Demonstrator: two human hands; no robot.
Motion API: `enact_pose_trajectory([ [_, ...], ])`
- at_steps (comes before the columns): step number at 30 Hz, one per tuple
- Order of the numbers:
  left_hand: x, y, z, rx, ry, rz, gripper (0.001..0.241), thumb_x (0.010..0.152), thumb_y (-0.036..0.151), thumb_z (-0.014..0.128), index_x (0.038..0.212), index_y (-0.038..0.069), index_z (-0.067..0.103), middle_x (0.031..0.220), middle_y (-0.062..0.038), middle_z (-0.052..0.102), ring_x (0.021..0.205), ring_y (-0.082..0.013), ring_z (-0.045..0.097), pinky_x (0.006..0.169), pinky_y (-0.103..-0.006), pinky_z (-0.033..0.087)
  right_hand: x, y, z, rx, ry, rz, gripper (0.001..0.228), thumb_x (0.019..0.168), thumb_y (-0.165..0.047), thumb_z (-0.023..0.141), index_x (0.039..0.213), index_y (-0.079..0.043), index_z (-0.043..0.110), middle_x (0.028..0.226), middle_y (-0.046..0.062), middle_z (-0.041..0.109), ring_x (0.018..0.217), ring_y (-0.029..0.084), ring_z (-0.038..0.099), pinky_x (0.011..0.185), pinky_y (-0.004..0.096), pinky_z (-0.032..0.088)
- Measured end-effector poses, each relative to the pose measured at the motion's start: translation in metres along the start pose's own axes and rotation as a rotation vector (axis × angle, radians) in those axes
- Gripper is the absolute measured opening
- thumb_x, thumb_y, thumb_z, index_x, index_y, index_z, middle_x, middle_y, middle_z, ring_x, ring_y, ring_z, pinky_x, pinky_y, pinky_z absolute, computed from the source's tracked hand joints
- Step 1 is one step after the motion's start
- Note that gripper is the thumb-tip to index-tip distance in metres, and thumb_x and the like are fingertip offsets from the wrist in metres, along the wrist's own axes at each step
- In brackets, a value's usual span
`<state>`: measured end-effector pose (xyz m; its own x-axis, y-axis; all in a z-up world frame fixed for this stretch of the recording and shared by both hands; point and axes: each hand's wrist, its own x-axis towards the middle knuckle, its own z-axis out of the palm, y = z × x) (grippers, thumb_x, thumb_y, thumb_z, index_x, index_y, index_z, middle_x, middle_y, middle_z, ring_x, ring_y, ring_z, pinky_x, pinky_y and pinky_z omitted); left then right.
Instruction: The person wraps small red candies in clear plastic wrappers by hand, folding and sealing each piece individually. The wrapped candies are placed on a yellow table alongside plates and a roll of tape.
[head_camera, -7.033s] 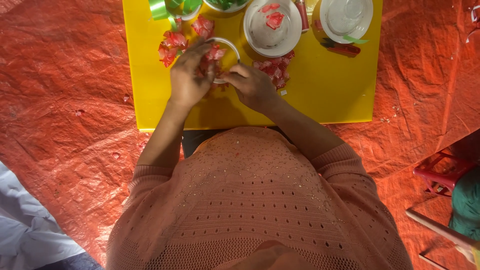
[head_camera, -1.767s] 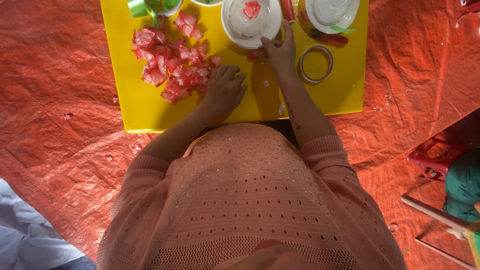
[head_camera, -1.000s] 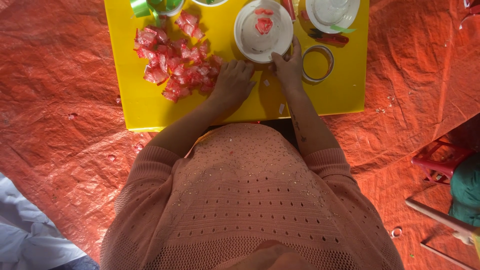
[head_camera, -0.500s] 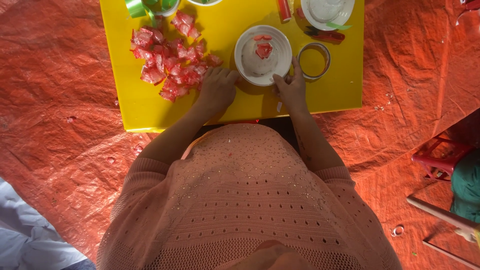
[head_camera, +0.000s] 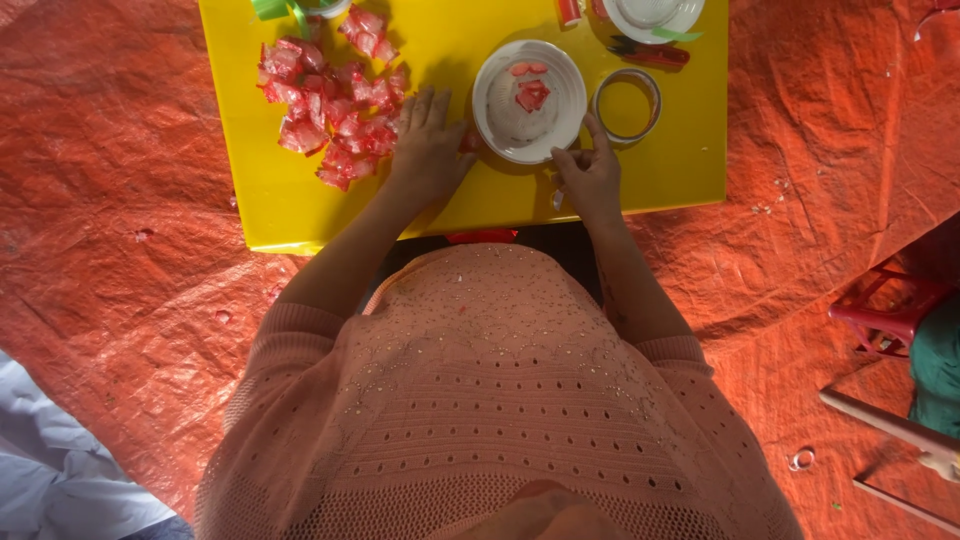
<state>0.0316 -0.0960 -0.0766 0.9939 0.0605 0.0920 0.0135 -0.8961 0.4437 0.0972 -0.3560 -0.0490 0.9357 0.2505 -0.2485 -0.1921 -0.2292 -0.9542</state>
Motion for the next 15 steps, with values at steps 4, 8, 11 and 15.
enact_pose_trajectory([
  [4, -0.001, 0.000, 0.010, -0.004, 0.095, 0.047, 0.021, 0.098, 0.022, 0.077, 0.110, 0.006, 0.080, 0.145, -0.022, 0.055, 0.147, -0.0419, 0.035, 0.125, -0.0565, 0.015, 0.000, 0.008, 0.000, 0.030, 0.038, -0.035, 0.066, 0.101, -0.011, 0.076, 0.157, -0.005, 0.040, 0.089, 0.013, 0.069, 0.071, 0.018, 0.070, 0.063, 0.028, 0.062],
  [8, -0.003, -0.006, 0.017, -0.110, 0.138, 0.082, 0.014, 0.099, 0.016, 0.078, 0.108, 0.006, 0.079, 0.135, -0.022, 0.064, 0.140, -0.0417, 0.049, 0.123, -0.0596, 0.020, 0.002, 0.017, -0.003, 0.091, 0.069, -0.033, 0.059, 0.102, -0.013, 0.077, 0.152, -0.007, 0.047, 0.089, 0.013, 0.069, 0.071, 0.018, 0.070, 0.066, 0.029, 0.064],
  [11, -0.007, 0.004, 0.012, -0.433, 0.352, 0.094, 0.014, 0.085, 0.012, 0.084, 0.095, 0.019, 0.078, 0.084, 0.006, 0.074, 0.067, -0.0149, 0.065, 0.074, -0.0290, 0.055, 0.001, 0.026, -0.003, 0.132, 0.088, -0.088, 0.055, 0.103, -0.015, 0.074, 0.149, -0.003, 0.048, 0.087, 0.009, 0.068, 0.068, 0.015, 0.069, 0.062, 0.028, 0.062],
  [15, -0.020, 0.038, -0.022, -1.194, 0.171, -0.094, 0.024, 0.087, 0.000, 0.082, 0.110, 0.007, 0.076, 0.091, -0.009, 0.077, 0.084, -0.0100, 0.069, 0.080, -0.0260, 0.058, 0.000, 0.039, 0.000, 0.103, 0.113, -0.225, 0.044, 0.104, -0.014, 0.073, 0.143, -0.004, 0.054, 0.086, 0.011, 0.066, 0.069, 0.017, 0.069, 0.062, 0.031, 0.064],
])
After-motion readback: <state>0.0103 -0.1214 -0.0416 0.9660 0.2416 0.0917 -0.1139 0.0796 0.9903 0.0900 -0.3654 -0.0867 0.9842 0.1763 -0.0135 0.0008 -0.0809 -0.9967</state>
